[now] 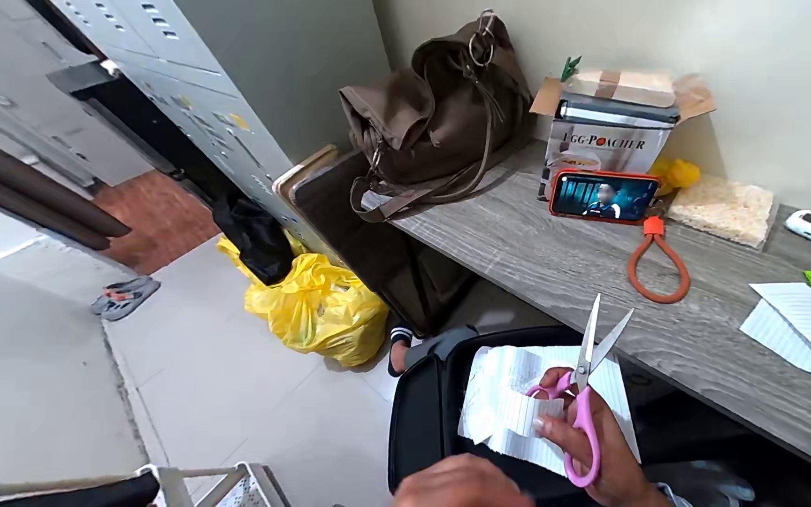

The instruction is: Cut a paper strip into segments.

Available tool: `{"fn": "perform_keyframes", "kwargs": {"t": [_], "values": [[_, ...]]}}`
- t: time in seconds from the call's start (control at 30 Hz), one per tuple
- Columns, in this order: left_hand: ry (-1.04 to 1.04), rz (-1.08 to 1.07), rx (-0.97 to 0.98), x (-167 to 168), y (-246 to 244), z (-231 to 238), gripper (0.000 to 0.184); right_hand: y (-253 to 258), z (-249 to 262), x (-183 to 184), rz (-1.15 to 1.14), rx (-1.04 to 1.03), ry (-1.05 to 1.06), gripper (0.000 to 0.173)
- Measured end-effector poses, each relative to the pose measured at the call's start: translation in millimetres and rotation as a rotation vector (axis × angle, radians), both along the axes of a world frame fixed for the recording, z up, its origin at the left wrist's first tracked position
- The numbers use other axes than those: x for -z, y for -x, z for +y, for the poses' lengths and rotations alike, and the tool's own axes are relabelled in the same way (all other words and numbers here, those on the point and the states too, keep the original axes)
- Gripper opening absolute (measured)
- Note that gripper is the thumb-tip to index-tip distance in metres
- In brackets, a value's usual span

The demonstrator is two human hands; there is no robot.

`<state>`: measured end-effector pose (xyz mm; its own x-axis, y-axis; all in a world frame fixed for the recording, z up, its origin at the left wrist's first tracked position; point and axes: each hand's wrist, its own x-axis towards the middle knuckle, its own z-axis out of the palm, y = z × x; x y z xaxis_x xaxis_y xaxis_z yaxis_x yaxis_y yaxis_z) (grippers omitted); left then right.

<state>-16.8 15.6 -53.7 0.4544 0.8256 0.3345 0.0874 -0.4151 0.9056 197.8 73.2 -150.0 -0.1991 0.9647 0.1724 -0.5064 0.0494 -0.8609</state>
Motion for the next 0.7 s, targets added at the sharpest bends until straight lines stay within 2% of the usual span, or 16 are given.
{"fn": "perform_keyframes", "kwargs": {"t": [0.07, 0.1, 0.17, 0.27, 0.3, 0.37, 0.43, 0.47, 0.57, 0.7], "values": [[0.126, 0.315, -0.040, 43.3, -7.6, 6.1, 0.073, -1.0, 0.9, -1.0, -0.003, 0.016, -0.049, 0.037], [0.177, 0.364, -0.074, 58.4, -17.4, 6.9, 0.069, -0.7, 1.0, -1.4, -0.004, 0.009, -0.085, 0.036], [0.184, 0.213, -0.113, 80.9, -34.3, 9.0, 0.072, 0.0, -1.2, -4.1, -0.013, -0.032, -0.150, 0.035], [0.170, -0.258, -0.090, 99.1, -49.4, 23.5, 0.083, -0.5, -7.8, -10.1, -0.036, -0.095, -0.191, 0.036], [0.152, -0.384, -0.127, 100.9, -54.1, 28.3, 0.080, -0.5, -8.8, -11.1, -0.038, -0.106, -0.197, 0.036], [0.075, -0.564, -0.250, 98.2, -63.6, 32.2, 0.049, 0.2, -7.2, -10.2, -0.048, -0.099, -0.221, 0.035], [-0.028, -0.636, -0.407, 95.9, -73.3, 31.1, 0.019, 1.2, -4.9, -8.5, -0.072, -0.068, -0.217, 0.033], [-0.058, -0.653, -0.483, 96.3, -77.6, 29.6, 0.011, 2.0, -3.9, -7.3, -0.087, -0.048, -0.206, 0.034], [-0.061, -0.717, -0.604, 97.5, -86.2, 26.6, 0.007, 3.2, -1.9, -4.4, -0.116, -0.033, -0.194, 0.034], [0.031, -0.745, -0.631, 93.8, -89.4, 21.8, 0.011, 3.3, -0.3, -3.3, -0.088, -0.046, -0.191, 0.036]]}}
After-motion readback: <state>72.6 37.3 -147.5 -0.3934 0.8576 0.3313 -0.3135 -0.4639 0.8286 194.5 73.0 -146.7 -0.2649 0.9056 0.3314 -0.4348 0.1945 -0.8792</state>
